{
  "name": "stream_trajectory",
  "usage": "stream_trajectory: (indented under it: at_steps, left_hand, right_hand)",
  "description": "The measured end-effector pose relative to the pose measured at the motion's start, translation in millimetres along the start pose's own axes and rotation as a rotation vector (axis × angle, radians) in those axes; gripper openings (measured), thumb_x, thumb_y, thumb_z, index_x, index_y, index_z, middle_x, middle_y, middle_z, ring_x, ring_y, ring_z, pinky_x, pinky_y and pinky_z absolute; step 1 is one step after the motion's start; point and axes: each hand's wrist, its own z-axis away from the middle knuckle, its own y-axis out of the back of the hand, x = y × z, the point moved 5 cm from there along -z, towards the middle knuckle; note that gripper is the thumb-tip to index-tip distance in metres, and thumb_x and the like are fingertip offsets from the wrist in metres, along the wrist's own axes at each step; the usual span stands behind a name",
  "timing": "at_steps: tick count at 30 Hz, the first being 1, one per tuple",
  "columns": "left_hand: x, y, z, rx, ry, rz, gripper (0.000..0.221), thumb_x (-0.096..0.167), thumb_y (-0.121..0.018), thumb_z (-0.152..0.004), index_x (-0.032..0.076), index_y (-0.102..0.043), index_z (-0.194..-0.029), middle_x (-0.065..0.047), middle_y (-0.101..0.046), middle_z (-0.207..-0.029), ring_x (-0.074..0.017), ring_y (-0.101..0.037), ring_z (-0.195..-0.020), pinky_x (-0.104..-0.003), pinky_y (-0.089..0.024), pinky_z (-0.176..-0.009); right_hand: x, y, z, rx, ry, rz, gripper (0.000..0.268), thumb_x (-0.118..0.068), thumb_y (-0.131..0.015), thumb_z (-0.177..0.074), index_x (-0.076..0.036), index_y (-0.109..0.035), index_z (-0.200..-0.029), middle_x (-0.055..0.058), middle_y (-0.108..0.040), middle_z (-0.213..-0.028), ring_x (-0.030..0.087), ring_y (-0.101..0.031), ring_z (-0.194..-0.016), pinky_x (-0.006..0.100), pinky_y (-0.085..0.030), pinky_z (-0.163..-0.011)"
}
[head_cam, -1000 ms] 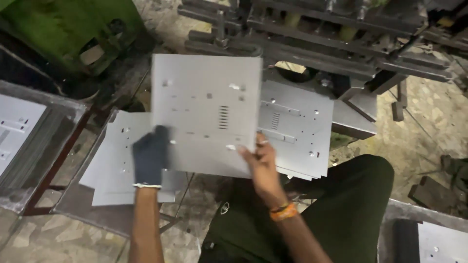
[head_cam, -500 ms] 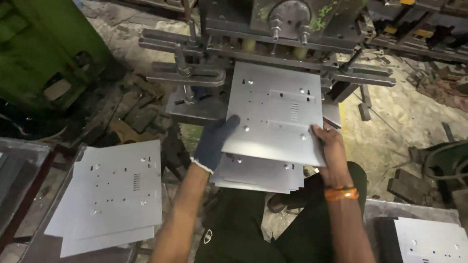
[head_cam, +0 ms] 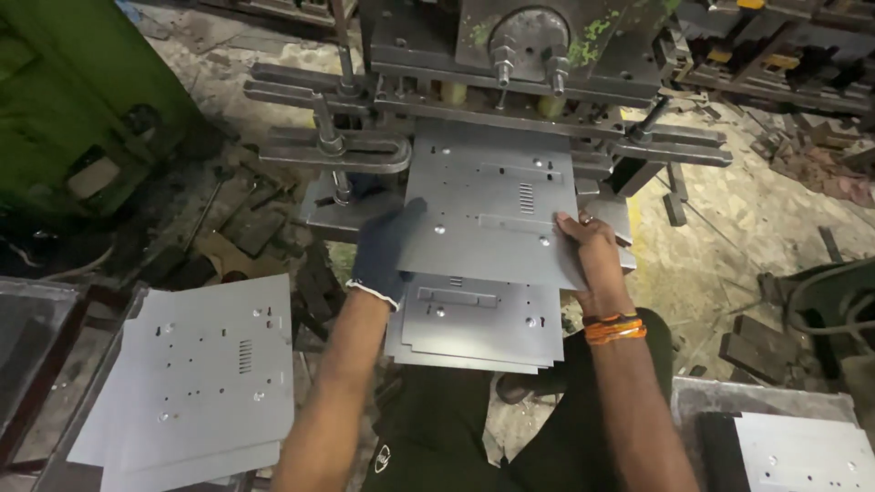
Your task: Sorting and stacking manufactured metal plates from a machine output into organized piles.
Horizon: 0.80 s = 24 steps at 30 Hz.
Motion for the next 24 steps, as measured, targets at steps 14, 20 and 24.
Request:
stream_trajectory:
  at_steps: [14,20,24]
  left_hand:
    - [-20.3,4.4,-20.6,-0.001,-0.110,0.185,0.022,0.016,-0.080,-0.085,-0.002,-0.077,-0.096,-0.006,-0.074,-0.084,-0.0153,-0.067,-0.069,-0.031,-0.051,-0.060]
    - [-36.7,4.2,-24.5,-0.073,-0.093,0.286,0.032,0.021,-0.076,-0.089,0.000,-0.073,-0.113,-0.008,-0.072,-0.103,-0.0168,-0.068,-0.089,-0.032,-0.055,-0.076]
    - [-33.3,-15.2,8.2,-0.283,0.174,0.587,0.055,0.041,-0.067,-0.092,0.007,-0.060,-0.135,-0.011,-0.067,-0.125,-0.0238,-0.067,-0.111,-0.039,-0.056,-0.096]
  right_hand:
    - [16.5,16.8,-17.5,0.057,-0.007,-0.024,0.015,-0.011,-0.074,-0.090,-0.010,-0.059,-0.090,0.001,-0.064,-0.086,0.012,-0.063,-0.073,0.027,-0.051,-0.066]
    - [-0.4,-5.0,1.4,0.076,-0.004,0.169,0.031,-0.020,-0.074,-0.092,-0.005,-0.055,-0.110,0.002,-0.069,-0.093,0.012,-0.064,-0.080,0.027,-0.052,-0.072]
    - [-26.6,-14.9,5.7,0.008,0.285,0.513,0.061,-0.022,-0.081,-0.088,0.004,-0.046,-0.130,0.006,-0.066,-0.108,0.015,-0.063,-0.097,0.031,-0.056,-0.083]
